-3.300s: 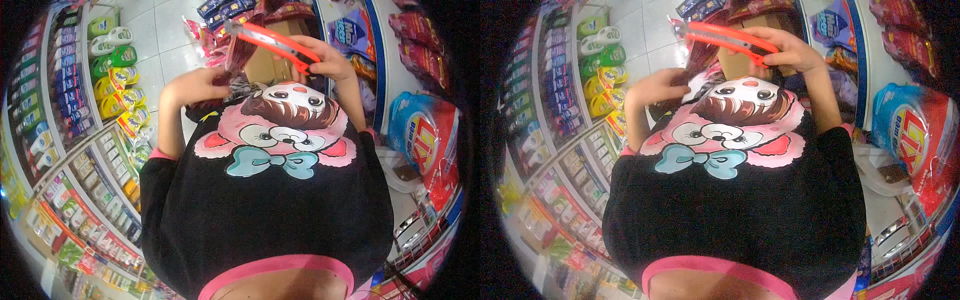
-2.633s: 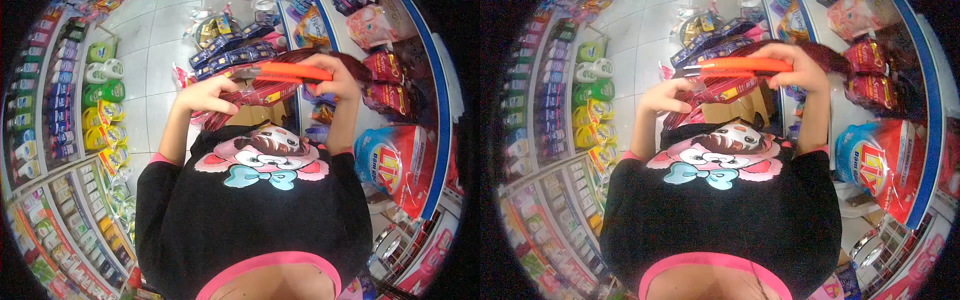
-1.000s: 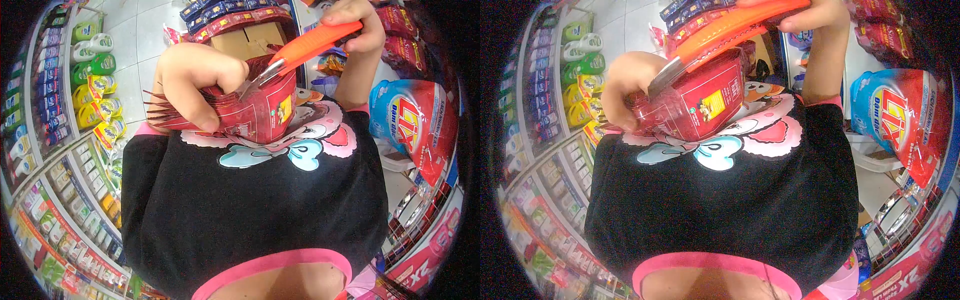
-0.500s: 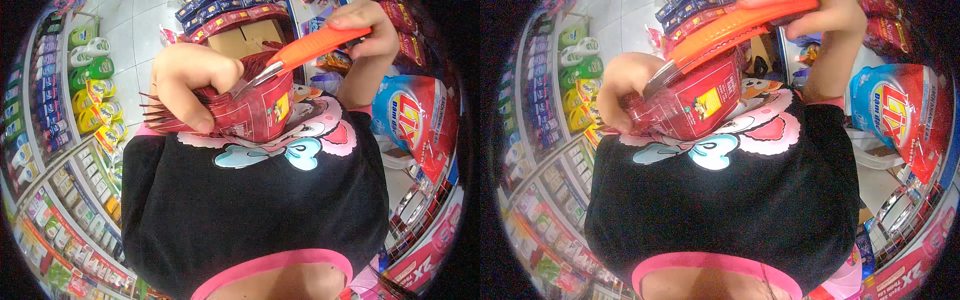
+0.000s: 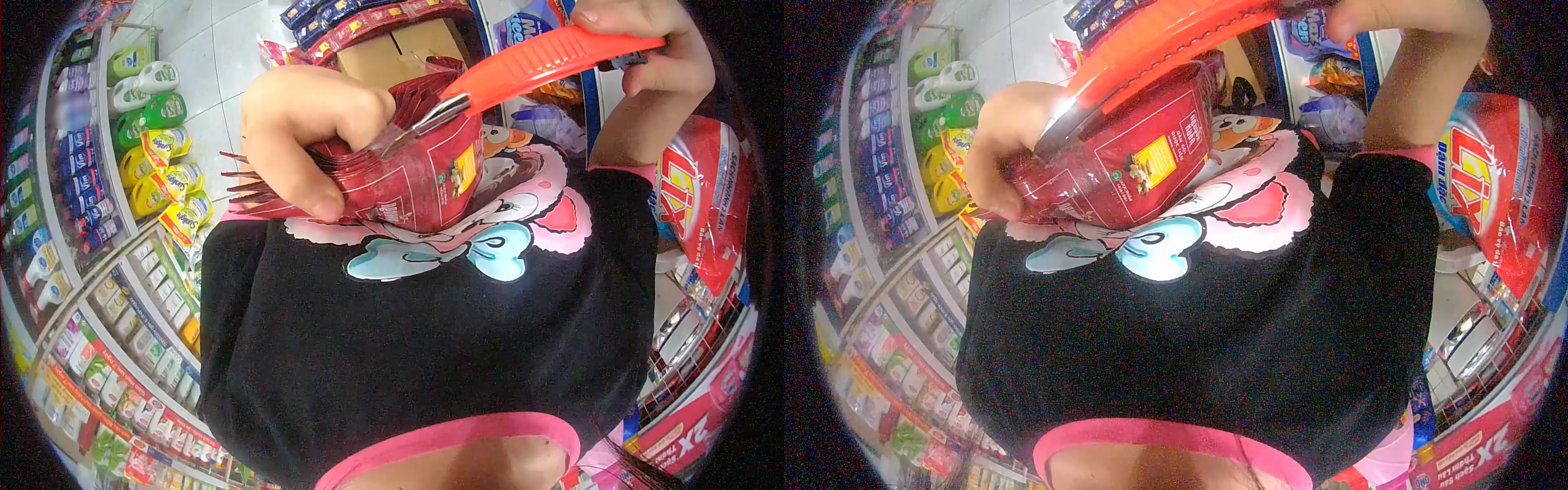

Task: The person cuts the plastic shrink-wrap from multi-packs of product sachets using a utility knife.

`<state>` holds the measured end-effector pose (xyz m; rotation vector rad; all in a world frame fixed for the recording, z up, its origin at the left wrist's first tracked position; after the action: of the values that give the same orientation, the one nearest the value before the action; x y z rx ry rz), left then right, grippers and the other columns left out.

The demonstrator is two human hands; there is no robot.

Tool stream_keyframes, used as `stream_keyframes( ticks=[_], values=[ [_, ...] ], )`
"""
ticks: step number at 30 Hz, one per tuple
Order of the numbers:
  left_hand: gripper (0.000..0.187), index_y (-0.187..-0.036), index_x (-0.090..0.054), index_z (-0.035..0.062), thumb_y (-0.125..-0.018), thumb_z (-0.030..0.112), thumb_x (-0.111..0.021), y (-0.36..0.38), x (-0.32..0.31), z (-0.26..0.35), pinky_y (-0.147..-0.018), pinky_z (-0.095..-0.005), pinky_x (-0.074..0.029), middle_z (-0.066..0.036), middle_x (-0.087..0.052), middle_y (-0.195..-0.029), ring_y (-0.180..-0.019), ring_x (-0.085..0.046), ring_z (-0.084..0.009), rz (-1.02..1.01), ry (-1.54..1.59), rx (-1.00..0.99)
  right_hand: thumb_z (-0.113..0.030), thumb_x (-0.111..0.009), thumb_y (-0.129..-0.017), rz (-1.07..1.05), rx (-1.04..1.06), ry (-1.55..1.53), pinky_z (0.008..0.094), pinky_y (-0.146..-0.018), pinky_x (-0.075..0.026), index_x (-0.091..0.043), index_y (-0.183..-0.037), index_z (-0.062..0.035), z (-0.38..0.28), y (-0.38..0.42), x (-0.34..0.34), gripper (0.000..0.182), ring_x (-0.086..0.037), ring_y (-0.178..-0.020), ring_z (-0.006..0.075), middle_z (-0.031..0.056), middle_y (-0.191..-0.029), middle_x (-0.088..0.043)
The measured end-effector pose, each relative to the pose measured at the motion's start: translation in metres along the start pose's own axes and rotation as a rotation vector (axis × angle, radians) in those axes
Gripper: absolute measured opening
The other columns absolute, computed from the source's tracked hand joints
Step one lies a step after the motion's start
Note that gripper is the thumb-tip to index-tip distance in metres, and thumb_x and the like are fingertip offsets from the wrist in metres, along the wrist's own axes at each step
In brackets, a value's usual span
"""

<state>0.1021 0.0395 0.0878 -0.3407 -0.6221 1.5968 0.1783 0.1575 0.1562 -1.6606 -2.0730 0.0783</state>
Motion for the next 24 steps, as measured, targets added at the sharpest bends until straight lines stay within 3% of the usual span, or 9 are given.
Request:
stream_keyframes(
  ticks=[6, 8, 24],
  values=[
    [0.034, -0.066, -0.036, 0.0019, -0.058, 0.015, -0.066, -0.002, 0.007, 0.013, -0.044, -0.0313, -0.026, -0.008, -0.038, -0.058, -0.049, -0.034, -0.0221, 0.056, -0.042, -0.143, 0.0, -0.064, -0.059, 0.013, 0.021, 0.023, 0.0271, -0.061, -0.044, -0.048, -0.09, 0.0146, 0.003, 0.007, 0.002, 0.038, -0.056, -0.071, 0.0273, 0.0277, -0.082, -0.052],
    [0.034, -0.066, -0.036, 0.0021, -0.057, 0.015, -0.066, 0.003, 0.013, 0.004, -0.044, -0.0313, -0.026, -0.008, -0.038, -0.058, -0.049, -0.035, -0.0222, 0.165, -0.088, 0.004, 0.0, -0.065, -0.059, 0.02, 0.028, 0.029, 0.027, -0.061, -0.044, -0.048, -0.09, 0.0145, 0.003, 0.009, 0.002, 0.038, -0.056, -0.071, 0.0272, 0.0276, -0.082, -0.052],
    [0.031, -0.068, -0.038, 0.0012, -0.058, 0.014, -0.065, 0.002, 0.009, 0.003, -0.044, -0.0309, -0.027, -0.008, -0.039, -0.059, -0.049, -0.036, -0.0214, 0.141, 0.029, -0.053, -0.003, -0.067, -0.058, 0.022, 0.064, 0.066, 0.0259, -0.059, -0.044, -0.051, -0.088, 0.0134, 0.003, 0.017, 0.005, 0.038, -0.056, -0.07, 0.0263, 0.0263, -0.08, -0.053]
  ],
)
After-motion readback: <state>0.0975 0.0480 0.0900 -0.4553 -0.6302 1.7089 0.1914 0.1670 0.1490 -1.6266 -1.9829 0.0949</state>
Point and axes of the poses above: each hand's wrist, its own y-axis away from the middle knuckle, its own x-axis out of the back of the hand, z = x × y, the point moved 8 cm from there along -y, towards the middle knuckle
